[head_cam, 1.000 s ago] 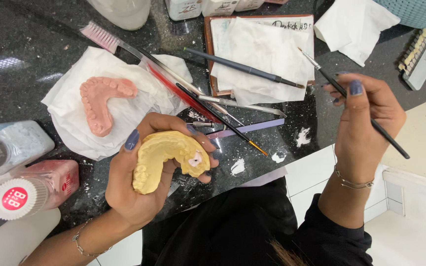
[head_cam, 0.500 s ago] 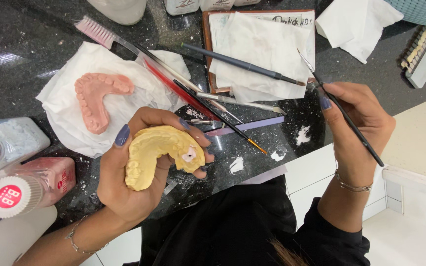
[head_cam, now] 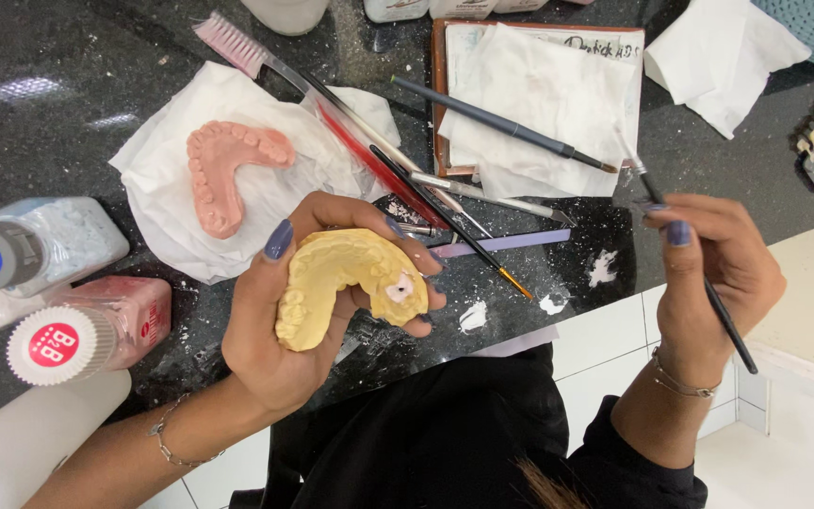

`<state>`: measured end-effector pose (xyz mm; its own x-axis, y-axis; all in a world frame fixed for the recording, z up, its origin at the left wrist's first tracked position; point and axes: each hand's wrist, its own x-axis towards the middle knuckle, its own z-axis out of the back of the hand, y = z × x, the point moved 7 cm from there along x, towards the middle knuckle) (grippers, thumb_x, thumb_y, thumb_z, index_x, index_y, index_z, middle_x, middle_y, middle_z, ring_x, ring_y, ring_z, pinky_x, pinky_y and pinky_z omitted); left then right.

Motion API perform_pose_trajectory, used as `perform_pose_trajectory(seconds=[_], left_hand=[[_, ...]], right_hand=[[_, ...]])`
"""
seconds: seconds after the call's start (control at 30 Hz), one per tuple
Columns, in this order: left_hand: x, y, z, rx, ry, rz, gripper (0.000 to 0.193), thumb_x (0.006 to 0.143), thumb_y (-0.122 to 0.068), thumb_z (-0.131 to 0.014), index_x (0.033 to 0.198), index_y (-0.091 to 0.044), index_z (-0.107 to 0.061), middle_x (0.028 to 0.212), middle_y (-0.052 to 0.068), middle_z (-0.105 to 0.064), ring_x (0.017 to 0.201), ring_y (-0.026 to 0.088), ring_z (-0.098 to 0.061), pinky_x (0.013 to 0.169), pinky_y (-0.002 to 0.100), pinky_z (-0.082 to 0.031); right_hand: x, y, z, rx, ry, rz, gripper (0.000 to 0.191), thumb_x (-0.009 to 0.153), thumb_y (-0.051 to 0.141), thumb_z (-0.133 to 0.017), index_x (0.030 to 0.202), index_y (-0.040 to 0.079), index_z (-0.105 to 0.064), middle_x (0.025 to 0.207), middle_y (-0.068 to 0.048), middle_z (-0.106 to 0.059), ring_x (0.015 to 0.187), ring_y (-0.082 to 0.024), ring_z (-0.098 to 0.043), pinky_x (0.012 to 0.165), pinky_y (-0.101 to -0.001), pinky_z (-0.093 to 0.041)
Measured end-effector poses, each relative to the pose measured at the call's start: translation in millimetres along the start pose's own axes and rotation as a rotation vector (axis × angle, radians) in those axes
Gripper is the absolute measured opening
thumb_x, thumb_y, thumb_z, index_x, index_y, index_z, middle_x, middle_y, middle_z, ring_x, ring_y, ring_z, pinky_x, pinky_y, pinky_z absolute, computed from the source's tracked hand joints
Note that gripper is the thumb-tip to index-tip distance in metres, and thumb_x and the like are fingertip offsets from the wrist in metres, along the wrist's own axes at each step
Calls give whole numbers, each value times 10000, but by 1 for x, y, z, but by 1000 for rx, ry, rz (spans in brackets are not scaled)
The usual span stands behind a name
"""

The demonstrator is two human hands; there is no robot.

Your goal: The person holds a yellow dental cast with a partial denture in one hand and uses a fine brush to apply and shape white ceramic material on the denture teeth. They periodically dip the brush, rotate the cast to reach different surfaces, and continue building up the material.

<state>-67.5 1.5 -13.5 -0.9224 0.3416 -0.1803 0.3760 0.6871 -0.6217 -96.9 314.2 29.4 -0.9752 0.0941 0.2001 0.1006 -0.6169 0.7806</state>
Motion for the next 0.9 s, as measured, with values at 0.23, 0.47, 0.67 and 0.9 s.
perform_pose_trajectory(seconds=[0.23, 0.47, 0.67, 0.9], left_hand=[[1, -1, -1, -4, 11, 1, 628, 1047, -519, -267, 1305, 29, -433, 1222, 328, -633, 1094, 420, -708, 892, 513, -640], [4, -5, 2, -2, -25, -9, 627, 1047, -507, -269, 1294, 44, -441, 1212, 331, -635, 1078, 422, -714, 868, 529, -651], [6, -9, 12, 15, -111, -118, 564, 1061, -434, -271, 1322, 40, -431, 1236, 327, -632, 1089, 430, -709, 899, 529, -642], [6, -6, 16, 12, -159, -113, 555, 1045, -411, -253, 1317, 44, -418, 1241, 330, -626, 1091, 431, -706, 896, 522, -637]], right_hand=[[1, 12, -14, 16, 41, 140, 146, 1122, 39, -568, 1200, -36, -667, 1128, -136, -676, 1020, -153, -682, 931, -248, -567], [-20, 3, -21, 179, -100, 118, 180, 983, 121, -688, 1054, -42, -662, 1024, -151, -652, 776, -142, -617, 580, -262, -513], [-67, 22, -73, 587, 216, 174, 232, 1081, 234, -638, 1034, 23, -722, 885, -134, -733, 788, -220, -695, 704, -315, -569], [-70, 38, -97, 407, 360, 108, 250, 1072, 217, -625, 982, -7, -688, 909, -125, -720, 831, -226, -669, 719, -322, -538]])
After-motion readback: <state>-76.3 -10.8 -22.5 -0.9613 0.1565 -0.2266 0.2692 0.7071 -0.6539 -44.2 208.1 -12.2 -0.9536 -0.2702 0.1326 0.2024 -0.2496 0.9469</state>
